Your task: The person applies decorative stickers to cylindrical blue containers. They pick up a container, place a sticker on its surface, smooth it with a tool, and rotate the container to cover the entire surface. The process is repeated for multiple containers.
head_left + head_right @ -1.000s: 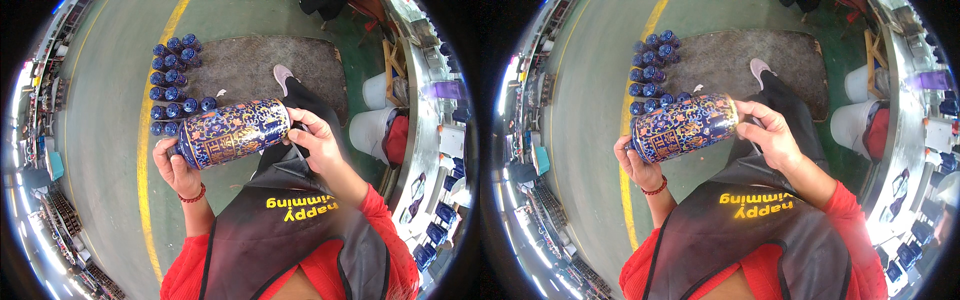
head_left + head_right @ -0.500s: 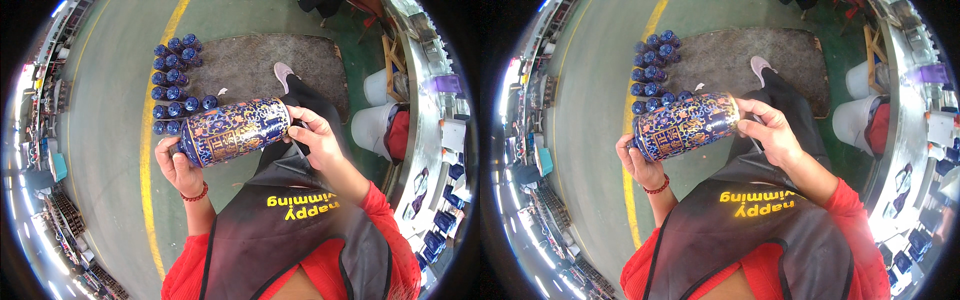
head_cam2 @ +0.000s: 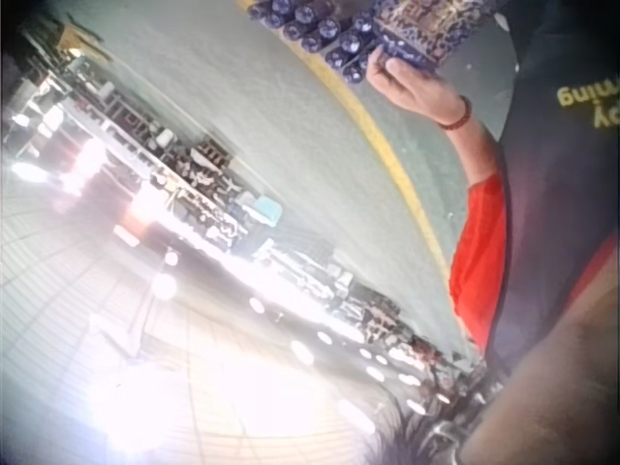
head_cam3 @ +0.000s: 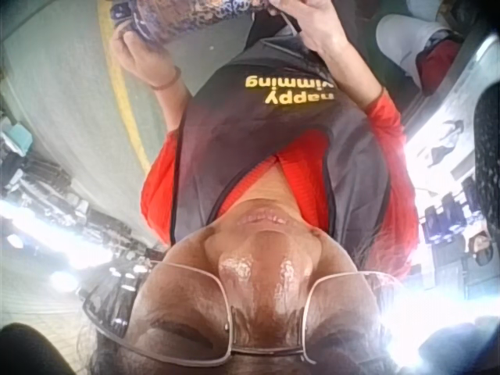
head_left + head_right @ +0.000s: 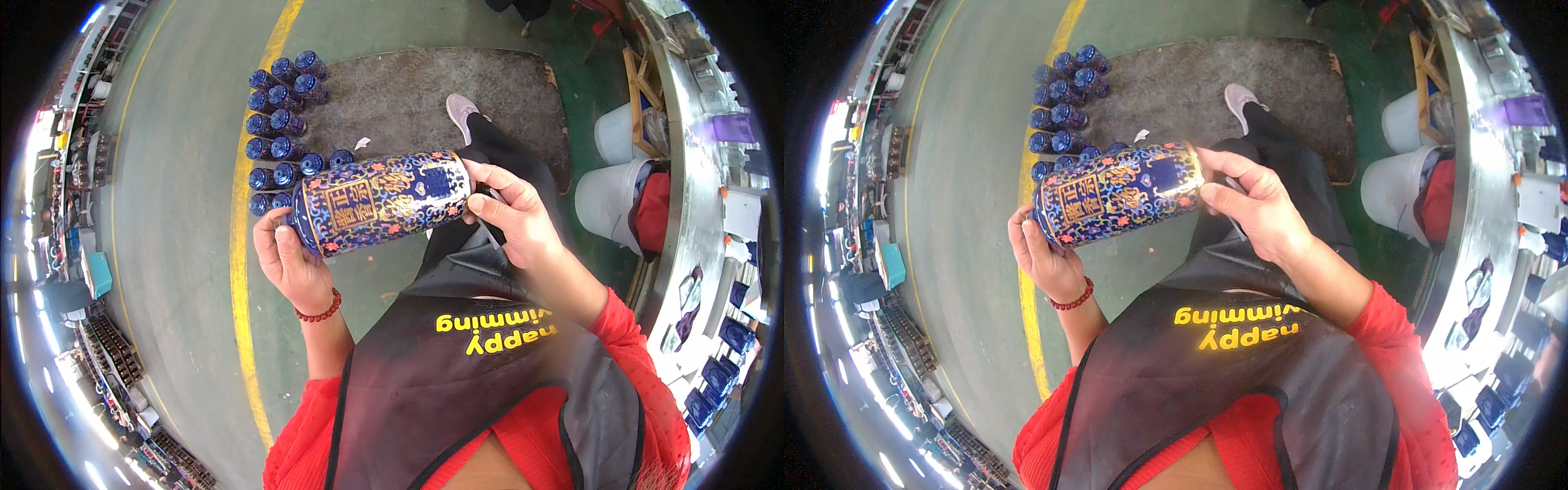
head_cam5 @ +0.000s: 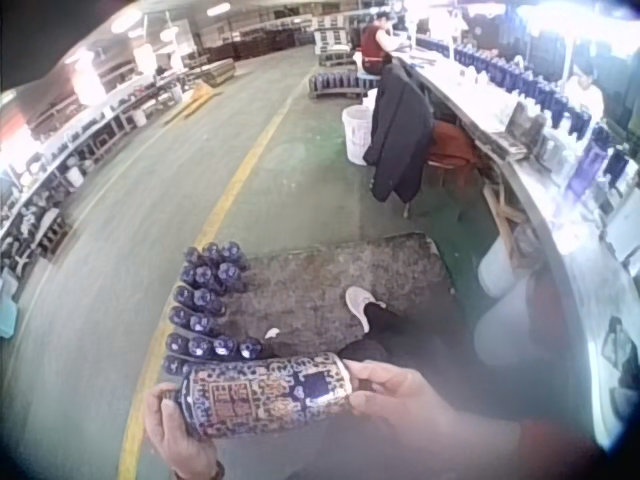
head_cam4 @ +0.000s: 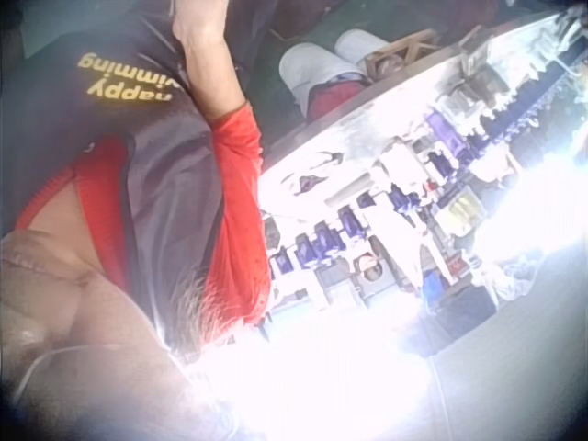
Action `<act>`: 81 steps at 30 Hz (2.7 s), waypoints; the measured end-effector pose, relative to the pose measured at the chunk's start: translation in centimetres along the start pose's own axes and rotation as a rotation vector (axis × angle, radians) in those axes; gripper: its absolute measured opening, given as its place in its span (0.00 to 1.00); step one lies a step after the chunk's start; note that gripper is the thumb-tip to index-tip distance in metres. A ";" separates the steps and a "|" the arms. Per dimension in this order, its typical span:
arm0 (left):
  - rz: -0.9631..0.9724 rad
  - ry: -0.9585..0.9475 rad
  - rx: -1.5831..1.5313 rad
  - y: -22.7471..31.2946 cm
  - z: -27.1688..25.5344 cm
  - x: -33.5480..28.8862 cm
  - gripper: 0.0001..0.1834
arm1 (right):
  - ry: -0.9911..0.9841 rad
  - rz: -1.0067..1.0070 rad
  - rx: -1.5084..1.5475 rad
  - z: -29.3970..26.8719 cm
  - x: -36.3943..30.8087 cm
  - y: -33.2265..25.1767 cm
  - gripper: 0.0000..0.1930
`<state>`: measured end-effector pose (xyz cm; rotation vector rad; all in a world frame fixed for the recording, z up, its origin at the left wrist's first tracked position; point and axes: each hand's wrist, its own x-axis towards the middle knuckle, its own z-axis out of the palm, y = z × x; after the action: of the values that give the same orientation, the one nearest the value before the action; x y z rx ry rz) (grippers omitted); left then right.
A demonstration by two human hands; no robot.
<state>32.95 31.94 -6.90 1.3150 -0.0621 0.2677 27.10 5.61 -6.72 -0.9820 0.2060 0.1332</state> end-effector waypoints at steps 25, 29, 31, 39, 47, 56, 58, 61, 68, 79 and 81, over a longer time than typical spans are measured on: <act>-0.009 -0.058 0.032 -0.1 0.6 0.0 0.13 | 0.039 0.047 -0.063 -0.9 0.6 -1.0 0.20; -0.059 0.008 0.040 -0.2 1.2 0.2 0.11 | -0.021 0.007 -0.107 -1.2 0.3 -0.5 0.26; -0.099 0.011 0.017 -0.1 1.4 0.2 0.11 | -0.071 -0.044 -0.209 -1.4 0.2 -0.4 0.31; -0.176 0.109 0.028 -0.2 2.2 -0.2 0.10 | -0.102 -0.153 -0.342 -2.0 0.4 0.0 0.31; -0.131 0.064 0.036 -0.5 2.3 -0.7 0.10 | -0.001 -0.049 -0.144 -1.8 0.3 -0.3 0.23; -0.075 0.041 -0.013 -0.9 4.3 -1.5 0.11 | 0.132 0.012 -0.047 -2.3 -0.6 -1.5 0.19; -0.068 0.007 -0.037 -0.9 4.3 -1.7 0.11 | 0.133 -0.027 -0.062 -2.4 -1.0 -1.8 0.19; -0.049 -0.025 -0.054 -0.9 3.9 -1.8 0.12 | 0.104 -0.096 -0.200 -2.4 -1.5 -1.8 0.20; -0.013 -0.069 -0.092 -1.3 3.3 -1.7 0.13 | 0.065 -0.093 -0.118 -2.5 -1.7 -2.3 0.20; 0.080 -0.175 -0.254 -0.1 6.5 -0.2 0.19 | 0.259 -0.244 -0.055 1.3 -7.6 -4.8 0.19; 0.043 -0.219 -0.336 1.0 7.0 0.2 0.20 | 0.323 -0.279 -0.048 3.5 -9.4 -4.6 0.19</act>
<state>33.63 25.47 -4.08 1.0041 -0.3085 0.1404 19.32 5.79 1.07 -1.0674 0.3596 -0.2787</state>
